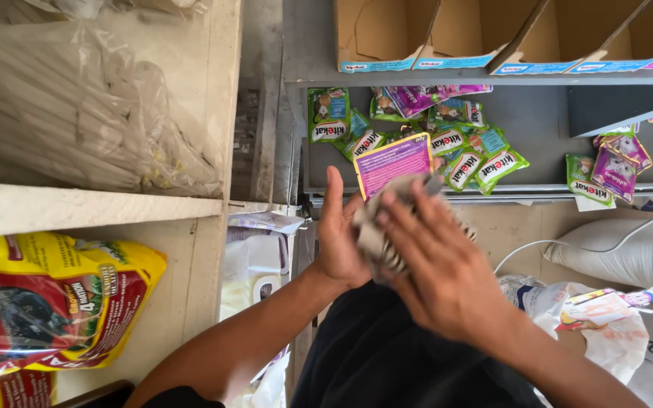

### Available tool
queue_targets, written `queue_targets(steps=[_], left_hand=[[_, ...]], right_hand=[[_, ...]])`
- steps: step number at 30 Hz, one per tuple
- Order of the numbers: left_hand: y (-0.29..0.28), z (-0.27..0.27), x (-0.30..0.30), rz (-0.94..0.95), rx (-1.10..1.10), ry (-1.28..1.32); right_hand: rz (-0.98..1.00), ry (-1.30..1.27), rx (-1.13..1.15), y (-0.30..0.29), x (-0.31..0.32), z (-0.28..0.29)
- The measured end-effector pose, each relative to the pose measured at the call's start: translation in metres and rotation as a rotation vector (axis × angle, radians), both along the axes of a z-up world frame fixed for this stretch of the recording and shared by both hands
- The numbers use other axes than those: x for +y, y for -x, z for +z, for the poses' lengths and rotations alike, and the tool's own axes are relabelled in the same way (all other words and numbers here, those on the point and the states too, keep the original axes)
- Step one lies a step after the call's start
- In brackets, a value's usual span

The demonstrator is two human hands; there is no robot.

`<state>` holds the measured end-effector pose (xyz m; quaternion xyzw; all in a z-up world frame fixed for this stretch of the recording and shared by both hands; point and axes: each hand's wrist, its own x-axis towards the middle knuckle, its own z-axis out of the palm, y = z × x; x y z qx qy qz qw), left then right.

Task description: Wiping down cat food pouches with a cloth and placing them into shelf dispensers in a grocery store aisle.

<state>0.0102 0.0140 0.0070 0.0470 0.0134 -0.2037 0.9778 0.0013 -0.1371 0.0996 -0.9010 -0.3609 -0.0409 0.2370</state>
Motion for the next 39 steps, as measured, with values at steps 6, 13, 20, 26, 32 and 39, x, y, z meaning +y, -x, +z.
queue_targets(steps=[6,13,20,26,32,39], left_hand=[[-0.011,0.000,0.002,0.051,0.001,-0.097],[-0.019,0.017,0.010,0.063,-0.044,-0.156],[-0.008,0.031,-0.011,0.075,-0.077,-0.137],[-0.001,0.044,-0.064,0.153,-0.133,-0.089],[0.011,0.044,-0.138,0.281,-0.110,-0.064],[0.025,0.056,-0.190,0.359,-0.101,-0.067]], right_hand=[[-0.043,-0.017,0.067,-0.008,-0.001,0.000],[0.057,-0.111,0.155,-0.011,-0.005,0.006],[0.139,-0.154,0.112,-0.009,-0.027,0.015],[0.045,-0.231,0.080,-0.026,-0.075,0.024],[0.204,-0.161,0.076,-0.030,-0.143,0.030],[0.473,-0.050,0.005,-0.018,-0.199,0.032]])
